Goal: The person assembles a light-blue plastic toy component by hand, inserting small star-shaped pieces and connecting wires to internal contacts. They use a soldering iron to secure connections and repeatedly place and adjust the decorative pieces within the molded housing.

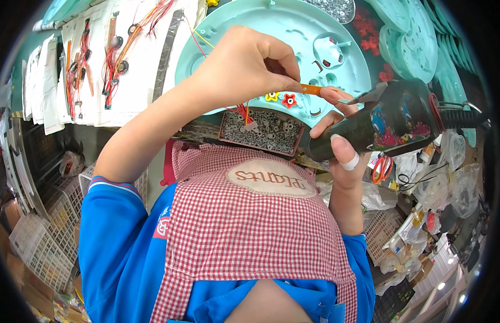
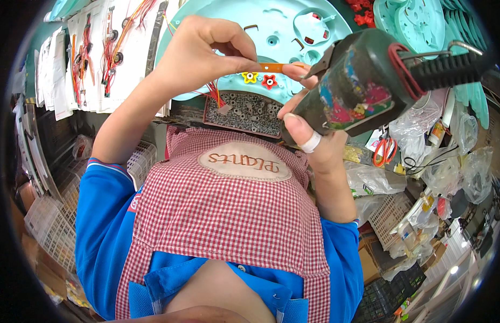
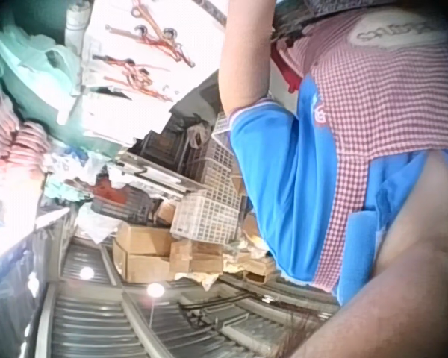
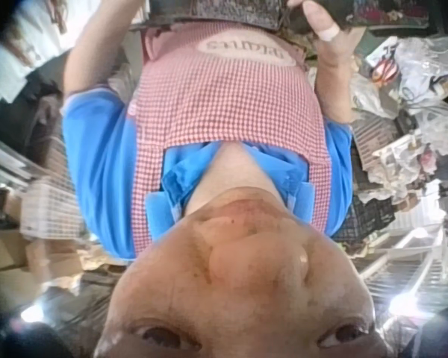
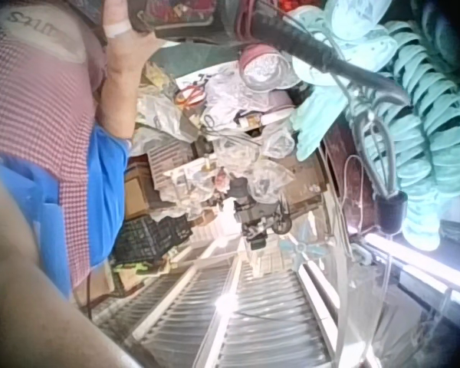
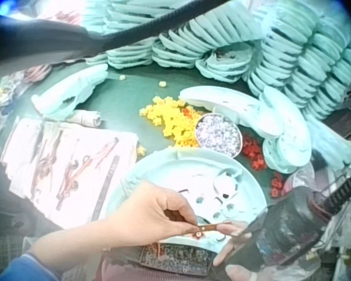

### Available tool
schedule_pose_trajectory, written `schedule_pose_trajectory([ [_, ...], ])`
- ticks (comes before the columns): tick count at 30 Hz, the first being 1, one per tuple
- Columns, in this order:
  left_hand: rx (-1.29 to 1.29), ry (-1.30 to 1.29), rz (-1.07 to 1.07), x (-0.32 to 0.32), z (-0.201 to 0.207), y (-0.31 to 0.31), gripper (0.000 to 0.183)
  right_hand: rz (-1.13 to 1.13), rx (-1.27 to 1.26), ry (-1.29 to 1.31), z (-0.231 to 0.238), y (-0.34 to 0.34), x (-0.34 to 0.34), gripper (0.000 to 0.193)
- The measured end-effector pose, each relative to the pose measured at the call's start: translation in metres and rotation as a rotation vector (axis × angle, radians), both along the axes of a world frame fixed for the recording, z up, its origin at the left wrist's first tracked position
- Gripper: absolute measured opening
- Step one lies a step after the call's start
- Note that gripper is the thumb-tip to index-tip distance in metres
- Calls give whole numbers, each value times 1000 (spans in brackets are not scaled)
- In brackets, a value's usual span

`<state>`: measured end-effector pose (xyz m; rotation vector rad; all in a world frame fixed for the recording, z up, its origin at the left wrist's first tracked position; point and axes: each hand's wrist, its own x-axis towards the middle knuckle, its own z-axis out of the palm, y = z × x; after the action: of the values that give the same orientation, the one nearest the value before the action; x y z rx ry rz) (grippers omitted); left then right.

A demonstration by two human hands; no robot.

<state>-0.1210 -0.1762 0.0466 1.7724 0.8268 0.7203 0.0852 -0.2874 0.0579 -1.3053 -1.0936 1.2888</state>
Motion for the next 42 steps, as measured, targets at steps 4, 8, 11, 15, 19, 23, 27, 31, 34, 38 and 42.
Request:
schedule_pose_trajectory([
  [4,699,57,82,0,-14,-12,18,-5,-11,24,-1,1,5,76],
  [8,485,234,-10,5,-25,-15,14,-58,37,-61,0,1,4,79],
  [11,226,382,-181,12,-42,-7,10,-23,51,-14,10,5,16,88],
  [15,257,466,-181,17,-51,-5,9,52,227,292,23,13,23,95],
  [19,294,518,-180,16,-55,-5,8,-41,532,433,17,29,1,101],
  [23,392,520,-175,21,-61,-7,8,-149,461,173,5,42,-24,93],
  [27,414,475,-153,20,-61,-9,8,-100,438,179,-10,47,-33,95],
  [31,418,472,-145,19,-60,-9,6,-62,430,169,-14,51,-32,92],
  [34,421,475,-152,20,-60,-8,5,-2,420,194,-25,52,-27,90],
  [38,400,496,-147,18,-61,-9,6,40,412,150,-21,51,-25,96],
  [42,465,294,-115,8,-53,-15,9,106,598,322,-10,59,-15,91],
])
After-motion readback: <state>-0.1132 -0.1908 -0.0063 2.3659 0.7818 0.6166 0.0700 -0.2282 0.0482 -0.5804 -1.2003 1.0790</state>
